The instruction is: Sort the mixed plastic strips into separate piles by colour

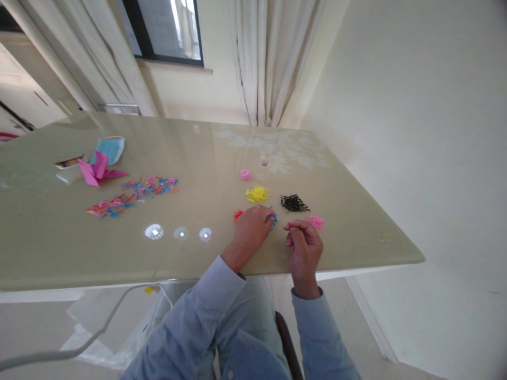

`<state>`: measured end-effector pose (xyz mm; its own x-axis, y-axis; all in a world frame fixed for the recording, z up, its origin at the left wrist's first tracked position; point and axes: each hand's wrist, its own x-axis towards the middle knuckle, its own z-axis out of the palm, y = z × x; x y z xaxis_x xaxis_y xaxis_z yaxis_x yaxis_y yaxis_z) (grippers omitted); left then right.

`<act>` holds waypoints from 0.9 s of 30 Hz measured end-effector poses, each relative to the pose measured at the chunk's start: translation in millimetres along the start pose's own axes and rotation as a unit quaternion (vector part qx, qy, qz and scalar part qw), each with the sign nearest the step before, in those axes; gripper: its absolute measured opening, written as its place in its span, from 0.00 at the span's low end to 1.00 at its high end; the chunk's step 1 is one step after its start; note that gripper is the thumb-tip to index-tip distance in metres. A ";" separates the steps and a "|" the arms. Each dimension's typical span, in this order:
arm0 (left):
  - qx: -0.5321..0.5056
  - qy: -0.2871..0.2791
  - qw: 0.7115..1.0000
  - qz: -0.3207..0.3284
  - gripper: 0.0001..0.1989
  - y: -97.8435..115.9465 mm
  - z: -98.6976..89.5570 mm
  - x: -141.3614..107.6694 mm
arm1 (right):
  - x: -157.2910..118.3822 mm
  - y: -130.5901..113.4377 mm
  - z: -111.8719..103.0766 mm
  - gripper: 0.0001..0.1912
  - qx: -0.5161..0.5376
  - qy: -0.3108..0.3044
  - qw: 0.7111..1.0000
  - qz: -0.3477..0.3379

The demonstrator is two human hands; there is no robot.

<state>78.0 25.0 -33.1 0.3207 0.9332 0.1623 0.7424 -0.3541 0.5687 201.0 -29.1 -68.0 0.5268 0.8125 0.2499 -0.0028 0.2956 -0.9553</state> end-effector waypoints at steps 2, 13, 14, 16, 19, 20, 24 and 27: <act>-0.020 0.024 0.999 0.006 0.10 -3.8 -7.3 -4.8 | 0.1 0.5 -0.7 0.03 0.001 -0.001 1.000 0.003; -0.030 0.186 0.977 -0.096 0.10 -101.4 -71.3 -74.3 | 0.9 0.3 -3.4 0.04 0.000 -0.007 1.000 -0.006; -0.027 0.187 0.976 -0.110 0.10 -111.7 -74.8 -80.8 | 1.1 0.5 -3.5 0.04 -0.007 -0.009 1.000 -0.006; -0.020 0.185 0.974 -0.128 0.10 -128.4 -80.3 -92.0 | 1.9 0.5 -4.2 0.04 -0.022 -0.023 0.999 -0.005; -0.036 0.185 0.974 -0.127 0.09 -142.3 -84.5 -102.6 | 4.0 -0.2 -6.2 0.05 -0.051 -0.054 0.997 -0.003; -0.050 0.182 0.975 -0.120 0.08 -144.2 -85.0 -104.5 | 4.9 -1.0 -6.7 0.05 -0.065 -0.060 0.996 -0.005; -0.070 0.153 0.981 -0.094 0.07 -143.1 -84.4 -106.7 | 7.5 -10.5 0.7 0.05 -0.138 -0.103 0.985 -0.022; -0.066 0.133 0.986 -0.081 0.07 -140.4 -85.4 -106.9 | 4.6 -27.6 25.0 0.05 -0.167 -0.171 0.969 -0.056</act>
<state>-110.8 -19.8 -61.4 0.0265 0.9661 0.2569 0.6830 -0.2052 0.7010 182.2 -21.0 -36.6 0.1946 0.9206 0.3387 0.3433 0.2595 -0.9026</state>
